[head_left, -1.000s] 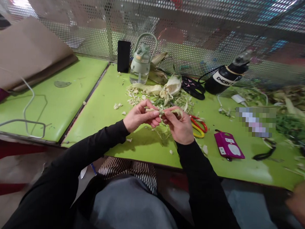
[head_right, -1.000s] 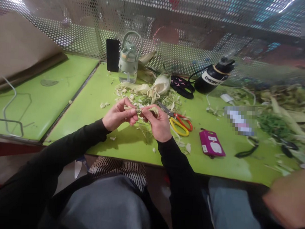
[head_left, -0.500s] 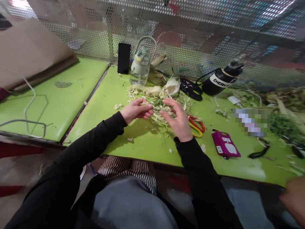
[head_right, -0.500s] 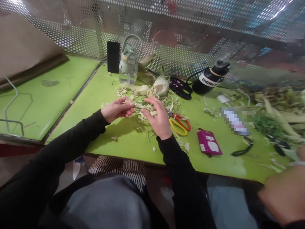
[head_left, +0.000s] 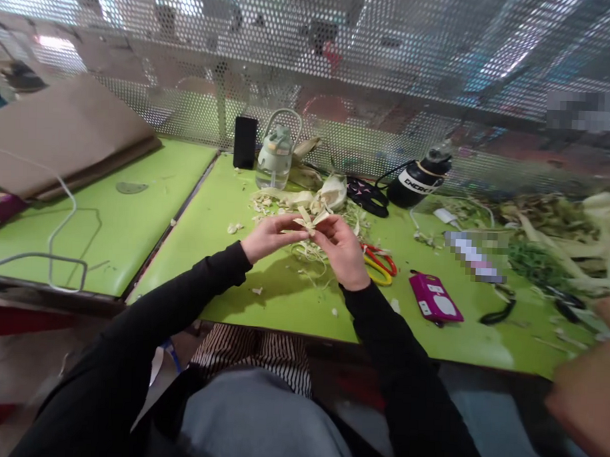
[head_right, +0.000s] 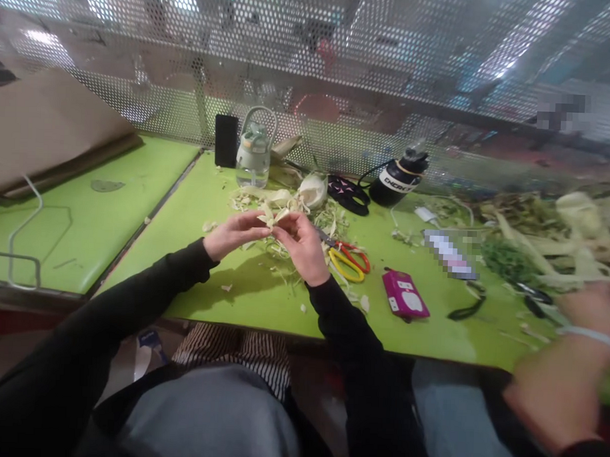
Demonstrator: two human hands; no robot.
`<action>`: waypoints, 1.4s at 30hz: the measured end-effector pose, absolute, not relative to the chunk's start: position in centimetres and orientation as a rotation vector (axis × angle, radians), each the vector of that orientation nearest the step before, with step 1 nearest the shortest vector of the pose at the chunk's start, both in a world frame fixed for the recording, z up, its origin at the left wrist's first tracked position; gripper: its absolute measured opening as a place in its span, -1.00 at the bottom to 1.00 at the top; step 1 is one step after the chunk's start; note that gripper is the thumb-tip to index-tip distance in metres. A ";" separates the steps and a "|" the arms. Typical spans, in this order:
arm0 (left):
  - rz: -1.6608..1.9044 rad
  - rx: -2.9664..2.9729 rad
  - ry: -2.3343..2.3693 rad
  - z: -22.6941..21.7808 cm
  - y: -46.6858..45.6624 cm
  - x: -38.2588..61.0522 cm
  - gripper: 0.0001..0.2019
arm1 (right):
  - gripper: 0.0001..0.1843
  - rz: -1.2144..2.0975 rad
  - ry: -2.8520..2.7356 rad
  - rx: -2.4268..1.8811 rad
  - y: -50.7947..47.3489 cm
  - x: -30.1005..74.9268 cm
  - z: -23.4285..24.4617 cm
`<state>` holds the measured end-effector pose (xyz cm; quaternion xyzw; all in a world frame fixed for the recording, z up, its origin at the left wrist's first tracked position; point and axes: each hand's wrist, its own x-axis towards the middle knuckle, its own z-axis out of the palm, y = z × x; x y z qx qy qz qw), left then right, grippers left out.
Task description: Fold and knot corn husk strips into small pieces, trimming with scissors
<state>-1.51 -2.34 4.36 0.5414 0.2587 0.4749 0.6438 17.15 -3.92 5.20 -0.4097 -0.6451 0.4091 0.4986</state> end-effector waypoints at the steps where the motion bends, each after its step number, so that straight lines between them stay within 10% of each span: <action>1: 1.107 1.209 0.584 4.2 -2.4 -1.3 -0.63 | -0.58 0.983 -1.550 -0.981 -3.9 17.0 5.2; 23: 0.880 0.984 0.688 3.6 -2.0 -0.7 -0.78 | -0.69 0.535 -1.924 -1.059 -3.0 18.2 5.0; 32: 0.837 1.202 0.743 3.6 -2.2 -1.1 -0.87 | -0.36 1.007 -1.703 -1.103 -2.8 18.1 4.1; 42: 1.028 1.454 1.064 2.7 -3.1 0.4 -0.76 | -0.73 0.902 -1.632 -1.231 -2.5 17.4 3.8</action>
